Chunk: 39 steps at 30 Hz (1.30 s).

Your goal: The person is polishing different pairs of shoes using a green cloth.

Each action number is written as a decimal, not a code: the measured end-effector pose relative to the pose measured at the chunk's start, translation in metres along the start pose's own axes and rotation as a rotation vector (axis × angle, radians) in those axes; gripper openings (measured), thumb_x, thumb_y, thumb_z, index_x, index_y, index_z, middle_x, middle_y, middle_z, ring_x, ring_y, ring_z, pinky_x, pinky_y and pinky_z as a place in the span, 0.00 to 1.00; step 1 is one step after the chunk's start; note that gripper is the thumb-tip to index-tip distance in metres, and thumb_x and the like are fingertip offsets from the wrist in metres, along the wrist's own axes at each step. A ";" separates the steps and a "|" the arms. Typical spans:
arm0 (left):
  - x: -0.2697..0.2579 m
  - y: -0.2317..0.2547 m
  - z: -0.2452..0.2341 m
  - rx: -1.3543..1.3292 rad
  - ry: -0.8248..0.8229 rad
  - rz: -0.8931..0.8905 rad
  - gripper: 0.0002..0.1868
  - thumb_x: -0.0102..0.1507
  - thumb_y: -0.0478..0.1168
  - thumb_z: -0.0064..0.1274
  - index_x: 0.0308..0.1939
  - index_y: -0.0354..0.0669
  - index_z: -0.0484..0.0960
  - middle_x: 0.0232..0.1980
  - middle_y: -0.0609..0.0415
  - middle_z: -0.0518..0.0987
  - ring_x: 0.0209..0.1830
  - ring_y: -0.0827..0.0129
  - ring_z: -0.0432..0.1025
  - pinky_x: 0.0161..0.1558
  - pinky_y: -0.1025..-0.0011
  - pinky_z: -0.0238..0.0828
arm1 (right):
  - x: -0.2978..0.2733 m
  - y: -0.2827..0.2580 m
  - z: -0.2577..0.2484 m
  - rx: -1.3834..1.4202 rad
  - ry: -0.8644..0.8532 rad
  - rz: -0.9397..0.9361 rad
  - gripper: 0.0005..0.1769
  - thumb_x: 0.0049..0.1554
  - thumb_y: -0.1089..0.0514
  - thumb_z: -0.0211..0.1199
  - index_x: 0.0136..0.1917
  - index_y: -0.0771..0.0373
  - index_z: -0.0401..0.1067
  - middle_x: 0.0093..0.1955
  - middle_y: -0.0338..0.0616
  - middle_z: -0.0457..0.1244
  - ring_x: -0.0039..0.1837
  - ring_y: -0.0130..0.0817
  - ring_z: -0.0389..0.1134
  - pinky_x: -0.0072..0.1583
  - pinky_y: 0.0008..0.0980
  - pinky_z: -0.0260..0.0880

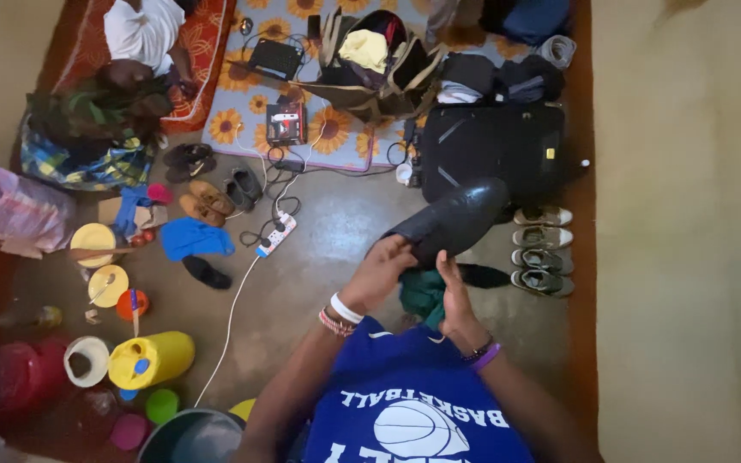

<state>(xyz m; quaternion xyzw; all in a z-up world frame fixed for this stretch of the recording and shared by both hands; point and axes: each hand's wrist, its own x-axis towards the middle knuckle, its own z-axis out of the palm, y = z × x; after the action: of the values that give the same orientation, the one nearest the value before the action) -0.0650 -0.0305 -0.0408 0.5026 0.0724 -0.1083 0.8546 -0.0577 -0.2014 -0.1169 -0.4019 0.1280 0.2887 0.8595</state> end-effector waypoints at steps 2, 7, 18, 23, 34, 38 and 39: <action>0.020 -0.066 -0.042 -0.194 -0.064 -0.029 0.11 0.63 0.32 0.53 0.49 0.41 0.81 0.46 0.56 0.81 0.46 0.70 0.72 0.49 0.71 0.69 | -0.004 0.001 0.004 0.002 0.005 0.014 0.31 0.63 0.41 0.58 0.74 0.56 0.62 0.62 0.35 0.63 0.58 0.30 0.67 0.55 0.35 0.72; 0.029 -0.037 -0.012 -0.461 -0.022 -0.240 0.07 0.60 0.36 0.56 0.41 0.40 0.83 0.44 0.56 0.81 0.49 0.70 0.74 0.55 0.71 0.71 | 0.001 0.016 -0.009 0.007 -0.026 0.006 0.30 0.64 0.41 0.57 0.73 0.56 0.63 0.60 0.34 0.64 0.55 0.28 0.69 0.53 0.33 0.73; 0.009 -0.032 -0.008 0.653 -0.092 0.179 0.21 0.65 0.41 0.46 0.59 0.41 0.83 0.53 0.53 0.83 0.50 0.72 0.78 0.52 0.73 0.73 | -0.019 -0.008 0.011 -0.002 -0.075 0.036 0.32 0.61 0.40 0.58 0.74 0.54 0.61 0.60 0.37 0.65 0.60 0.33 0.69 0.57 0.37 0.74; -0.022 0.032 0.023 0.639 0.048 -0.006 0.19 0.64 0.48 0.60 0.46 0.32 0.82 0.39 0.45 0.81 0.38 0.67 0.73 0.42 0.67 0.71 | -0.007 0.011 -0.033 0.166 -0.292 0.031 0.27 0.68 0.43 0.55 0.73 0.56 0.59 0.54 0.44 0.64 0.52 0.41 0.69 0.51 0.43 0.74; -0.006 0.011 -0.001 0.481 0.045 0.049 0.19 0.63 0.48 0.59 0.49 0.35 0.83 0.43 0.57 0.84 0.42 0.77 0.75 0.45 0.73 0.74 | -0.002 0.011 0.003 -0.070 0.039 0.036 0.31 0.61 0.42 0.60 0.73 0.54 0.62 0.58 0.35 0.65 0.56 0.30 0.70 0.54 0.36 0.75; 0.010 -0.011 -0.014 -0.165 0.056 -0.307 0.15 0.64 0.43 0.60 0.50 0.37 0.83 0.46 0.57 0.83 0.46 0.72 0.75 0.52 0.70 0.72 | 0.014 0.030 -0.016 -0.134 -0.064 -0.033 0.31 0.64 0.40 0.60 0.73 0.58 0.63 0.59 0.36 0.63 0.58 0.30 0.66 0.55 0.35 0.70; 0.018 -0.024 -0.024 -0.389 0.028 -0.377 0.15 0.64 0.42 0.60 0.49 0.36 0.83 0.47 0.55 0.83 0.47 0.70 0.77 0.55 0.70 0.73 | 0.023 0.037 -0.026 -0.219 -0.092 -0.080 0.31 0.64 0.39 0.59 0.73 0.59 0.63 0.60 0.35 0.63 0.60 0.28 0.65 0.58 0.33 0.68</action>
<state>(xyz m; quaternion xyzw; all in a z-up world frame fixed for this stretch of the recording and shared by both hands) -0.0542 -0.0229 -0.0765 0.3081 0.1959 -0.2429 0.8987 -0.0611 -0.1935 -0.1673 -0.4845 0.0401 0.2846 0.8262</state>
